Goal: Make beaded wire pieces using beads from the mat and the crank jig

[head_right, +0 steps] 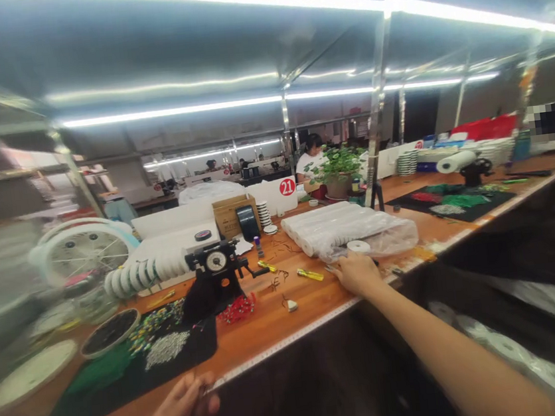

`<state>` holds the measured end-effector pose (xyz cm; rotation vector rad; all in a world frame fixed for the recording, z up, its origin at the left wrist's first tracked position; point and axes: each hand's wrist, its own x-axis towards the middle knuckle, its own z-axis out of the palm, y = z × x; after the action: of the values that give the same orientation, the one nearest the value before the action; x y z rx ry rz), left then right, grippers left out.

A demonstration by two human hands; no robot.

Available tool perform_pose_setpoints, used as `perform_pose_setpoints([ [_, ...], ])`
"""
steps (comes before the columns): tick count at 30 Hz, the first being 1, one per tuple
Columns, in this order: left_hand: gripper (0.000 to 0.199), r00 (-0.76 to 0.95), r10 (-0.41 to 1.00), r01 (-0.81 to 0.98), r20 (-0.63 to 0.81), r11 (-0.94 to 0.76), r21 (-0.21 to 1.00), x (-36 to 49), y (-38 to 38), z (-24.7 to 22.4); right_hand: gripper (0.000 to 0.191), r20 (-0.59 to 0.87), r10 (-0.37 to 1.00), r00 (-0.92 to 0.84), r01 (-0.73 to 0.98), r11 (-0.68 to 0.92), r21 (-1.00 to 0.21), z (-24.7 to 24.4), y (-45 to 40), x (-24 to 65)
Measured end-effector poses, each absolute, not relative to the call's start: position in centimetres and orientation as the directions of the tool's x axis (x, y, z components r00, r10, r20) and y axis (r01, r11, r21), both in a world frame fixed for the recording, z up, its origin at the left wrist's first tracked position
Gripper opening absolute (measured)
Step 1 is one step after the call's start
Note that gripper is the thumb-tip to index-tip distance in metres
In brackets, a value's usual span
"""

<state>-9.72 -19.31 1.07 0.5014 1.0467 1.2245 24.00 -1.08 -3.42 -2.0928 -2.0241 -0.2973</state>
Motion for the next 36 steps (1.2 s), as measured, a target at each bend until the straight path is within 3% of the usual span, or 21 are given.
perform_pose_setpoints([
  [4, 0.023, -0.12, 0.948, -0.521, -0.295, 0.193, 0.832, -8.5, -19.2, 1.1, 0.027, 0.275, 0.961, -0.012, 0.999, 0.022, -0.032, -4.1, -1.8, 22.6],
  [7, 0.011, -0.131, 0.94, -0.556, -0.315, 0.194, 0.809, -8.2, -19.0, 1.0, 0.029, 0.306, 0.952, -0.003, 0.995, 0.032, -0.09, -3.9, -2.7, 21.7],
  [10, 0.012, -0.106, 0.94, -0.587, -0.323, 0.203, 0.784, -8.2, -18.5, 0.9, 0.028, 0.336, 0.941, -0.038, 0.977, 0.106, -0.185, -3.3, -5.0, 20.0],
  [13, 0.018, -0.051, 0.964, -0.581, -0.261, 0.184, 0.793, -7.7, -17.7, 0.7, 0.031, 0.323, 0.943, -0.084, 0.88, 0.222, -0.42, -2.4, -9.0, 17.2],
  [15, 0.022, -0.001, 0.977, -0.573, -0.212, 0.173, 0.801, -7.1, -17.0, 0.5, 0.038, 0.22, 0.961, -0.169, 0.544, 0.277, -0.792, -1.8, -11.9, 15.1],
  [17, 0.024, 0.045, 0.984, -0.571, -0.173, 0.167, 0.804, -6.4, -16.2, 0.4, 0.045, 0.067, 0.945, -0.319, 0.177, 0.129, -0.976, -1.4, -14.3, 13.0],
  [20, 0.028, 0.061, 0.991, -0.57, -0.122, 0.135, 0.811, -5.3, -15.1, 0.4, 0.054, -0.098, 0.919, -0.382, -0.056, -0.129, -0.99, -1.4, -16.0, 10.7],
  [22, 0.03, 0.068, 0.994, -0.569, -0.088, 0.111, 0.815, -4.9, -14.5, 0.5, 0.055, -0.128, 0.923, -0.363, -0.083, -0.169, -0.982, -1.7, -15.9, 10.1],
  [36, 0.024, 0.109, 0.993, -0.539, -0.036, 0.089, 0.838, -2.5, -11.4, 0.9, 0.047, 0.075, 0.979, -0.19, -0.021, 0.072, -0.997, -2.3, -11.4, 9.5],
])
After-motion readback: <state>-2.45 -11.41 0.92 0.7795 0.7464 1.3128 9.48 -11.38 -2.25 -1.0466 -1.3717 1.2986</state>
